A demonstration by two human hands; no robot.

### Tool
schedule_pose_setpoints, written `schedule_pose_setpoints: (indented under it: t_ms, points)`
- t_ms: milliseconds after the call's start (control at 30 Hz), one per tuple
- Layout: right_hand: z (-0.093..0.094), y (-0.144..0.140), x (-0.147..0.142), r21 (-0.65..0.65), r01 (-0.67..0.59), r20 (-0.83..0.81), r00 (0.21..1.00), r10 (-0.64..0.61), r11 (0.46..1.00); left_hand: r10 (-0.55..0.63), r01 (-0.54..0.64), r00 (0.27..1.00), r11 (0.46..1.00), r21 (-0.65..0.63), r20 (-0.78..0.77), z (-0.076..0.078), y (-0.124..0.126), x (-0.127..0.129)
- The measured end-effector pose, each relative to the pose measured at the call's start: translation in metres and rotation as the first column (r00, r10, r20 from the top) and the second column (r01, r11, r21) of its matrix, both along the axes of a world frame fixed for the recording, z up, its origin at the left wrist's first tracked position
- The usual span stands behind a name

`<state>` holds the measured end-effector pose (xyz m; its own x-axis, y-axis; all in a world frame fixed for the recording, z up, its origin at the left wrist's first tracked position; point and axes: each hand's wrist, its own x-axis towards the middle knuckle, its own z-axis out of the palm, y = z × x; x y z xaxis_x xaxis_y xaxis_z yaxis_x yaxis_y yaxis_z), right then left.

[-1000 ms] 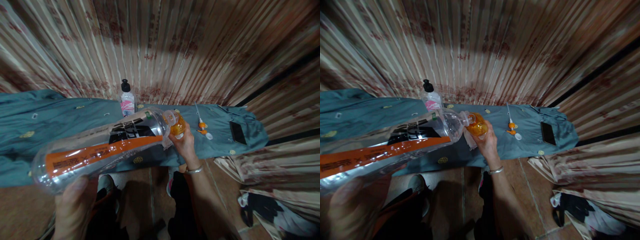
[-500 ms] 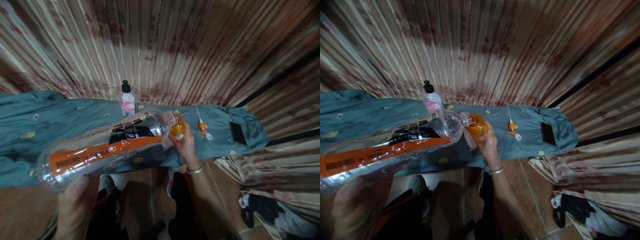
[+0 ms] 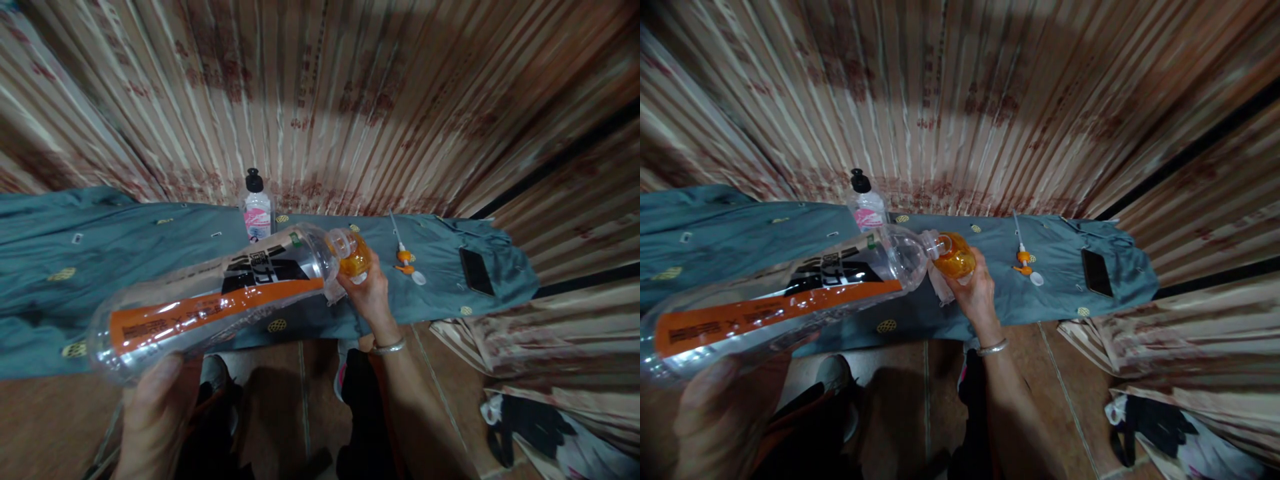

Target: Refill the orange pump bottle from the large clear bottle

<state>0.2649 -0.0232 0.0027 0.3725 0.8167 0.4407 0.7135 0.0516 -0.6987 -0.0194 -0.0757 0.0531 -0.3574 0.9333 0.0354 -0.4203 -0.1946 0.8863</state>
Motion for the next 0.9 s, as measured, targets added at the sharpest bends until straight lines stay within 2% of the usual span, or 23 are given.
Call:
schedule_pose_setpoints:
  t_ms: [67,167,333,467,633,900]
  points:
    - [-0.001,0.000,0.000,0.001,0.002,0.002,1.000,-0.002,1.000,0.057,-0.057,0.998,0.997,-0.047,0.004,0.005,0.000,0.003]
    - [-0.001,0.000,0.001,-0.006,-0.004,0.002,1.000,0.004,1.000,0.077,-0.077,0.997,0.991,-0.105,-0.010,0.009,0.000,0.008]
    - [-0.003,-0.001,0.001,0.009,-0.021,0.009,1.000,0.021,1.000,0.082,-0.083,0.996,0.995,-0.057,-0.026,0.009,0.006,0.006]
    - [-0.004,-0.001,0.002,0.024,-0.038,0.022,0.999,0.037,0.999,0.087,-0.086,0.996,0.993,-0.081,0.018,0.008,0.007,0.005]
    - [-0.004,0.000,0.001,0.029,-0.038,0.016,0.999,0.038,0.999,0.074,-0.074,0.997,0.990,-0.122,-0.008,0.011,0.006,0.009]
    - [-0.002,-0.001,0.002,-0.003,-0.038,-0.008,0.999,0.038,0.999,0.061,-0.060,0.998,0.996,-0.066,0.023,0.014,0.009,0.009]
